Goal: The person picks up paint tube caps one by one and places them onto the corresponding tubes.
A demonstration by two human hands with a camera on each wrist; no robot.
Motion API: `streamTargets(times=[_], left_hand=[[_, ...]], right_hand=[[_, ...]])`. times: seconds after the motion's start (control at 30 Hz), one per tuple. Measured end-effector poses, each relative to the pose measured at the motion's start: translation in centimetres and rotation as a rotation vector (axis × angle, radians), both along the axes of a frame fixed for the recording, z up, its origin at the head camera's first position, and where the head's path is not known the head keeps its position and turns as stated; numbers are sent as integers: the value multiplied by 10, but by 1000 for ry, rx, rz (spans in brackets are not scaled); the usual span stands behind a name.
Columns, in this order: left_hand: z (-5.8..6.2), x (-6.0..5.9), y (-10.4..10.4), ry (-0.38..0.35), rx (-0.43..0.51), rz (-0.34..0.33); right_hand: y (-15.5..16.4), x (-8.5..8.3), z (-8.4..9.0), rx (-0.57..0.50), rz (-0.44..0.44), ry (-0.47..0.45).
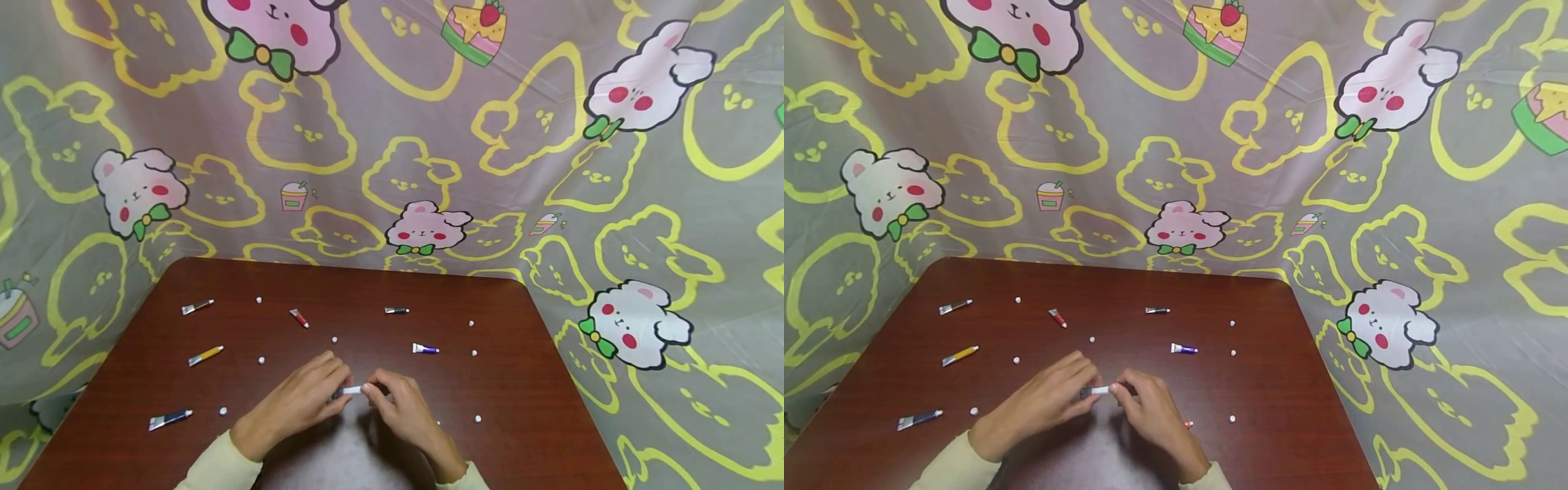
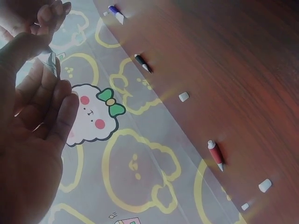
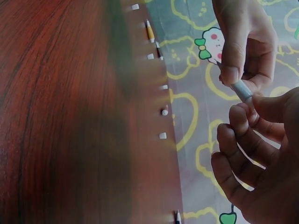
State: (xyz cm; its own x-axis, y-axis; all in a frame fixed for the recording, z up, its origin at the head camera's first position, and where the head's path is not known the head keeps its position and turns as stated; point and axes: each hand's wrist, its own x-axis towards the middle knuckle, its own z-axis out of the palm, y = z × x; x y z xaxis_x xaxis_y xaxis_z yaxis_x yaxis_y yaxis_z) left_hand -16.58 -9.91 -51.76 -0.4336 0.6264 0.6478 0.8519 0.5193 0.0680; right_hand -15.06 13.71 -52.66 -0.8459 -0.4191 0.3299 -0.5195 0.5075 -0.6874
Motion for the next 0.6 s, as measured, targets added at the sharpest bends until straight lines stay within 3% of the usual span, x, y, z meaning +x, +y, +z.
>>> streamTargets(times=[0.37, 0.6], left_hand=[[-4, -2, 1, 47, -3, 26], [-7, -5, 0, 53, -5, 52]], right_hand=[[2, -2, -5, -29, -62, -82], [8, -3, -5, -31, -79, -61]])
